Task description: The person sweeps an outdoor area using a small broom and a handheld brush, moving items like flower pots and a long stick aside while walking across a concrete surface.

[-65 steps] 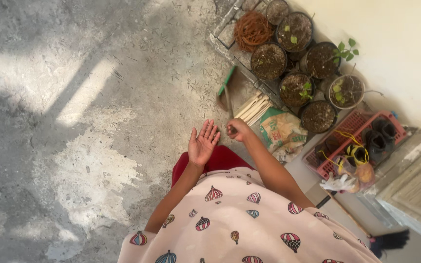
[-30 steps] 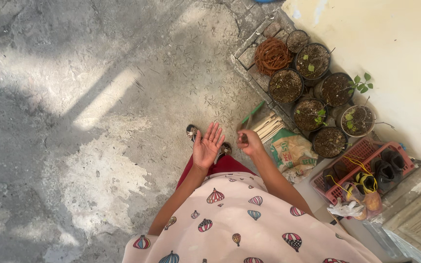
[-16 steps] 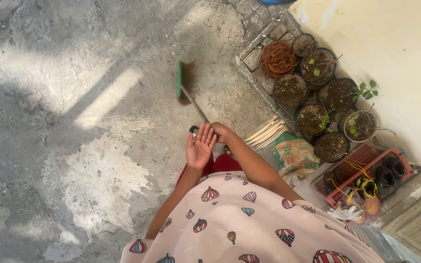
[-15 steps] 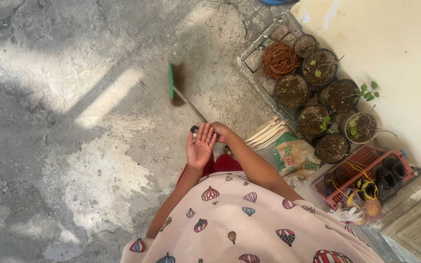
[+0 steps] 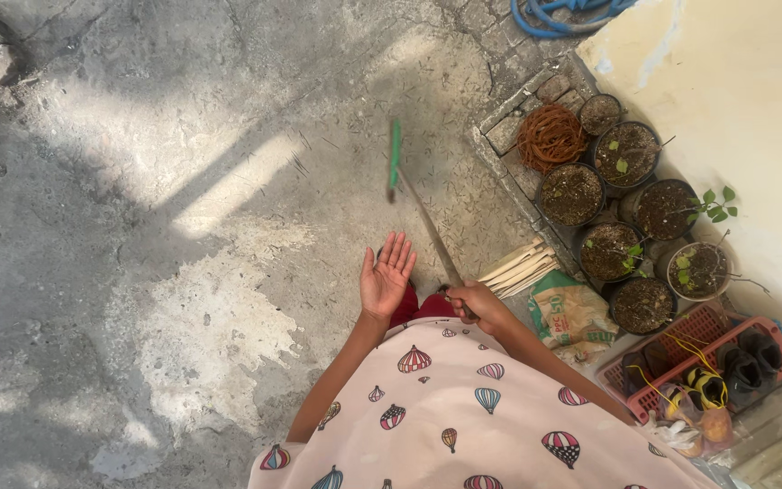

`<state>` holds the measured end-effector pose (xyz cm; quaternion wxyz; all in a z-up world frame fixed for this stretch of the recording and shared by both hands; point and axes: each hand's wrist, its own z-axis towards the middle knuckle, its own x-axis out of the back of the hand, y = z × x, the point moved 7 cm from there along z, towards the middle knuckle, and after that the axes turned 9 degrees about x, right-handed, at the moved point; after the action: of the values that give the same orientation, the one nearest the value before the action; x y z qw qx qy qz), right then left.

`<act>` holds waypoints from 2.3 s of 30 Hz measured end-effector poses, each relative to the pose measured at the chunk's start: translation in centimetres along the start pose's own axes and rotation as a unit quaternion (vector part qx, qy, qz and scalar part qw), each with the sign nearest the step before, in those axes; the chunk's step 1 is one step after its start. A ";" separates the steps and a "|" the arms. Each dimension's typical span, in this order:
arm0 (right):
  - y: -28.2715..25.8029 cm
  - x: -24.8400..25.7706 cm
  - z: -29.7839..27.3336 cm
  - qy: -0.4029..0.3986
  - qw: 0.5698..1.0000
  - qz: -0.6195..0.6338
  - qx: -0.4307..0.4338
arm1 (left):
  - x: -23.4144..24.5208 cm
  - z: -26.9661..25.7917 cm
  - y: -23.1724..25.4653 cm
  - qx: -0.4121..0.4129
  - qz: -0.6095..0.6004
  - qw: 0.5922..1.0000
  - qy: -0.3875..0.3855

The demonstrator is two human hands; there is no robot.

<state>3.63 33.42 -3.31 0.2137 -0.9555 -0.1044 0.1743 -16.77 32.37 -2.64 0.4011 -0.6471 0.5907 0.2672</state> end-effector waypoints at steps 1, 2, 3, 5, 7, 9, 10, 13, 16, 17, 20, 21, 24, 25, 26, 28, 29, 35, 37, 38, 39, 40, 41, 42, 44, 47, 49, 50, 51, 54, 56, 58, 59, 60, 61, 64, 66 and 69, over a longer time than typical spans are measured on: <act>0.4 0.6 -0.2 0.011 1.000 -0.010 -0.003 | -0.1 -0.5 0.2 -0.001 -0.001 1.000 -0.002; 0.5 1.2 0.2 0.022 1.000 -0.019 -0.002 | -0.3 -0.8 0.9 -0.009 0.007 1.000 -0.001; 0.3 1.8 1.0 0.022 1.000 -0.020 0.003 | -0.4 -1.0 1.5 -0.016 0.015 1.000 0.001; 1.2 2.4 3.2 0.030 0.999 -0.024 -0.020 | -0.6 -1.7 2.4 -0.026 -0.002 1.000 -0.009; 1.6 2.1 6.0 0.037 0.998 -0.038 -0.025 | -0.6 -2.2 3.4 -0.038 -0.019 0.999 -0.019; 1.6 0.8 9.1 0.028 0.998 -0.036 -0.037 | -0.2 -2.1 4.1 -0.054 -0.047 0.997 -0.033; 1.8 -0.5 10.5 0.010 0.999 -0.016 -0.043 | 0.2 -2.1 4.3 -0.054 -0.047 0.997 -0.033; 2.1 -5.7 14.7 -0.040 0.996 -0.038 -0.071 | 0.8 -1.4 4.9 -0.032 -0.073 0.995 -0.062; 2.5 -11.7 16.8 -0.110 0.989 0.017 -0.096 | 1.5 -1.4 5.3 -0.033 -0.077 0.995 -0.051; 2.5 -12.9 17.1 -0.121 0.988 0.029 -0.096 | 1.6 -1.4 5.4 -0.034 -0.087 0.994 -0.049; 1.8 -15.1 17.9 -0.132 0.987 0.047 -0.076 | 1.1 -1.1 6.3 -0.038 -0.094 0.993 -0.061; 1.4 -15.3 18.1 -0.132 0.988 0.052 -0.060 | 0.9 -1.0 6.7 -0.041 -0.092 0.992 -0.073; 0.5 -15.5 17.3 -0.206 0.969 0.109 -0.081 | 0.0 -0.7 8.1 -0.050 -0.119 0.984 -0.120; 0.1 -14.7 17.1 -0.204 0.970 0.109 -0.077 | -0.3 -0.4 8.3 -0.047 -0.119 0.984 -0.123; 0.3 -13.7 16.6 -0.195 0.969 0.123 -0.088 | -0.5 -0.3 8.6 -0.050 -0.110 0.984 -0.132; 0.1 -11.8 15.7 -0.185 0.968 0.140 -0.096 | -0.9 0.2 8.9 -0.051 -0.099 0.984 -0.140; -0.2 -10.8 15.2 -0.186 0.968 0.146 -0.088 | -0.9 0.8 8.9 -0.049 -0.104 0.985 -0.131; -4.3 -4.0 12.1 -0.096 0.987 0.127 -0.012 | -1.3 3.3 7.9 -0.032 -0.072 0.994 -0.074; -6.6 -1.1 10.9 0.014 0.996 0.076 0.048 | -1.6 3.9 7.6 -0.026 -0.069 0.996 -0.060; -7.6 -0.7 10.6 0.015 0.996 0.077 0.051 | -1.9 4.4 7.6 -0.020 -0.063 0.996 -0.055; -8.8 0.4 10.3 0.056 0.996 0.017 0.062 | -2.2 5.0 7.5 -0.014 -0.058 0.997 -0.050; -10.0 1.4 10.3 0.097 0.992 -0.043 0.072 | -2.6 5.6 7.6 -0.012 -0.056 0.997 -0.053; -11.3 2.0 10.8 0.097 0.991 -0.042 0.076 | -3.1 6.2 7.7 -0.006 -0.057 0.997 -0.052; -12.3 2.6 11.3 0.096 0.990 -0.061 0.078 | -3.4 6.9 7.8 0.000 -0.058 0.997 -0.050; -14.0 3.0 13.4 0.097 0.989 -0.078 0.081 | -4.4 8.3 8.4 0.004 -0.053 0.997 -0.050; -17.2 3.3 17.3 0.114 0.990 -0.084 0.028 | -6.4 10.3 9.4 0.004 -0.040 0.998 -0.047; -18.6 2.4 19.6 0.094 0.996 0.001 -0.003 | -7.5 11.2 10.0 -0.001 -0.033 0.999 -0.042; -19.1 1.8 20.6 0.086 0.996 0.013 -0.018 | -7.8 11.6 10.4 -0.009 -0.034 0.999 -0.027; -19.2 0.6 21.6 0.079 0.996 0.025 -0.033 | -8.2 11.9 10.7 -0.017 -0.036 0.999 -0.012; -17.1 -5.2 24.2 0.042 0.995 -0.025 -0.083 | -9.2 12.7 11.4 -0.039 -0.043 0.998 -0.009; -15.1 -9.9 25.4 0.000 0.992 -0.079 -0.102 | -9.2 13.0 12.0 -0.051 -0.053 0.997 -0.012; -14.6 -13.3 26.0 -0.058 0.989 -0.077 -0.112 | -8.8 13.3 12.5 -0.062 -0.063 0.996 -0.015; -14.7 -14.4 26.3 -0.081 0.986 -0.089 -0.113 | -8.6 13.4 12.9 -0.074 -0.070 0.994 -0.025; -15.1 -15.0 26.8 -0.082 0.986 -0.091 -0.116 | -8.5 13.6 13.4 -0.085 -0.076 0.993 -0.037; -15.7 -16.0 27.1 -0.113 0.985 -0.060 -0.115 | -8.3 13.9 13.9 -0.087 -0.078 0.993 -0.036; -16.7 -16.9 27.1 -0.154 0.981 -0.019 -0.115 | -8.2 14.0 15.2 -0.105 -0.105 0.986 -0.073; -17.5 -16.4 26.5 -0.163 0.980 -0.009 -0.113 | -8.2 14.4 16.2 -0.129 -0.089 0.986 -0.061; -19.6 -12.9 24.7 -0.153 0.983 0.001 -0.097 | -8.9 15.3 16.6 -0.139 -0.077 0.986 -0.050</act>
<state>-19.96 56.43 -11.81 0.1009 -0.9340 -0.1509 0.3076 -32.45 50.34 -6.92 0.3553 -0.7263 0.4752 0.3470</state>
